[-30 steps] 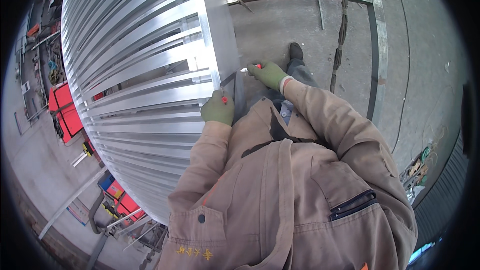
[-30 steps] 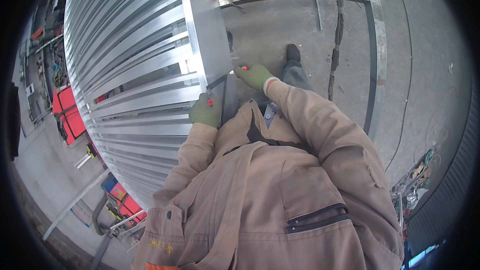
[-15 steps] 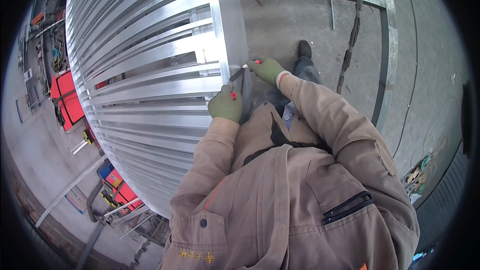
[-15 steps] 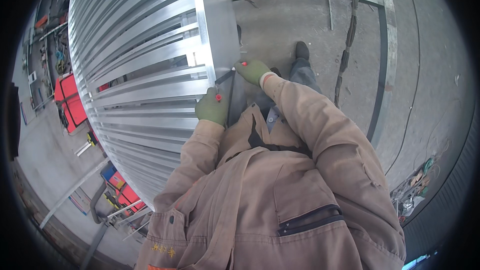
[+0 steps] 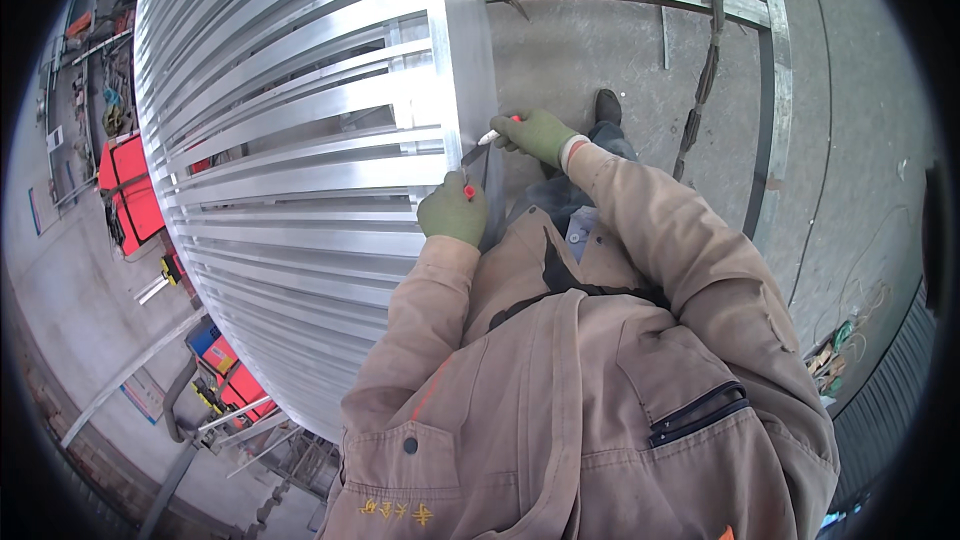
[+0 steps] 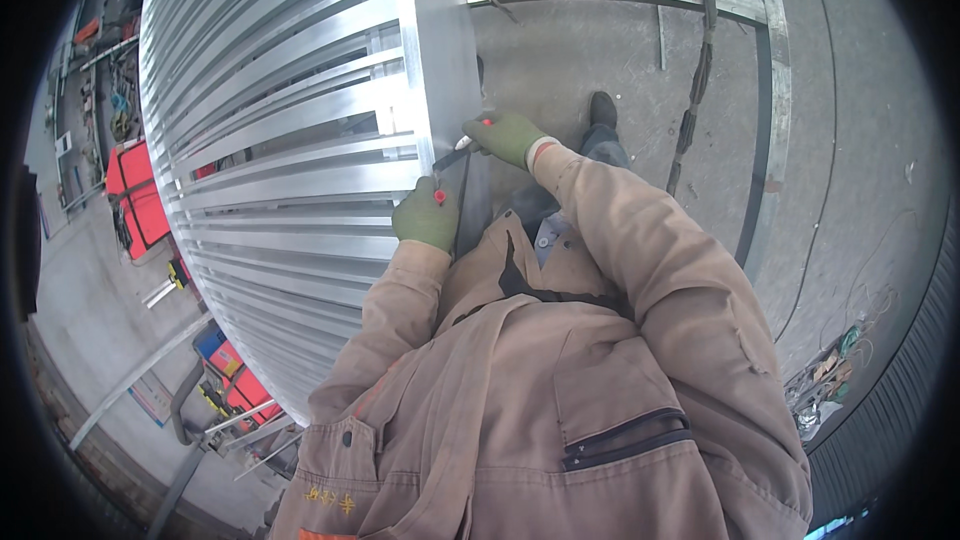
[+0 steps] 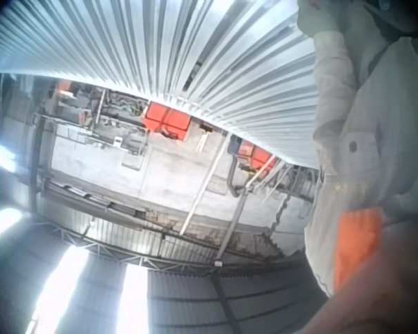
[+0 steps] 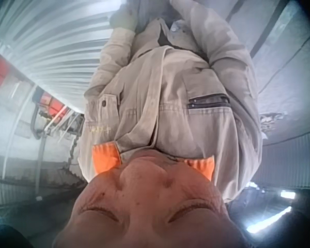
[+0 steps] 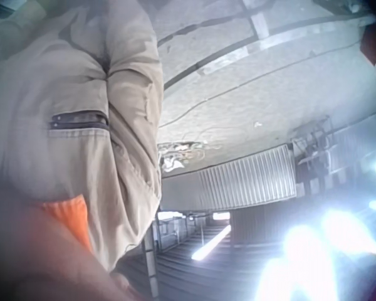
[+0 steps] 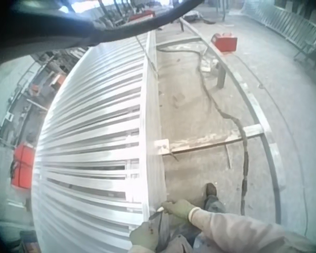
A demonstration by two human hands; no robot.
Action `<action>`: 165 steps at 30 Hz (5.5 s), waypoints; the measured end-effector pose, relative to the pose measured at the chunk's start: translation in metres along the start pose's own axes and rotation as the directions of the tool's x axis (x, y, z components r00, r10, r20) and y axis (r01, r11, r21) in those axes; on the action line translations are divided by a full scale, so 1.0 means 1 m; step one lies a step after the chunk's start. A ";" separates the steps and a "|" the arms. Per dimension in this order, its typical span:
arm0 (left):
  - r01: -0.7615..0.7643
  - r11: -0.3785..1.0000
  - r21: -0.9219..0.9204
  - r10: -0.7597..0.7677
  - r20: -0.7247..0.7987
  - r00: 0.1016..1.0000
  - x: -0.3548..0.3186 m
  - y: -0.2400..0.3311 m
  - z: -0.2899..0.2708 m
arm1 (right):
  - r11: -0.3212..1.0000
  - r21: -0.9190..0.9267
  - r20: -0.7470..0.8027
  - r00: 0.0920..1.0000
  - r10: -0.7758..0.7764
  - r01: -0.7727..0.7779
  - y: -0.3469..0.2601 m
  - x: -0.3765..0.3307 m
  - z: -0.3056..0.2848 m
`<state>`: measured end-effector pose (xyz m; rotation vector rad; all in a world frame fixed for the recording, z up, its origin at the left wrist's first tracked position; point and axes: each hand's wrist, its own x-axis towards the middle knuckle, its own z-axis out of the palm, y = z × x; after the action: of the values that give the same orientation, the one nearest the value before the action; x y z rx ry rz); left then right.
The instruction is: The person uses a red marker to mark multiple points on a large curved metal panel. They repeatedly position a metal square against the panel, mark along its edge, then move the square to a new location and repeat the process.
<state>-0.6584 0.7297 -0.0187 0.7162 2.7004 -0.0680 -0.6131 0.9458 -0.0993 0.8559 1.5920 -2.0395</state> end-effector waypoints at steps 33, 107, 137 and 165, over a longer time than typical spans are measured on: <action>-0.122 0.992 -0.043 0.128 0.168 0.977 -0.038 -0.015 0.003 | 0.986 -0.117 -0.149 0.979 -0.137 0.120 0.018 -0.035 0.029; -0.310 0.922 -0.232 0.233 -0.308 0.922 0.413 0.166 -0.151 | 0.843 0.453 -0.887 0.238 0.395 0.289 0.061 -0.125 -0.363; -0.509 0.860 0.030 0.509 -0.067 0.858 0.462 0.176 -0.133 | 0.628 -0.622 -0.741 -0.611 -0.279 0.467 -0.275 -0.294 -0.378; 0.136 0.988 -0.075 -0.123 0.160 0.979 0.529 0.383 -0.197 | 0.914 0.049 -0.582 0.755 -0.302 0.404 -0.499 0.173 -0.772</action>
<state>-0.9636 1.3398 0.0021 0.4882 2.5799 -0.0381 -0.9000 1.8289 0.0139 1.4252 2.0374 -2.3540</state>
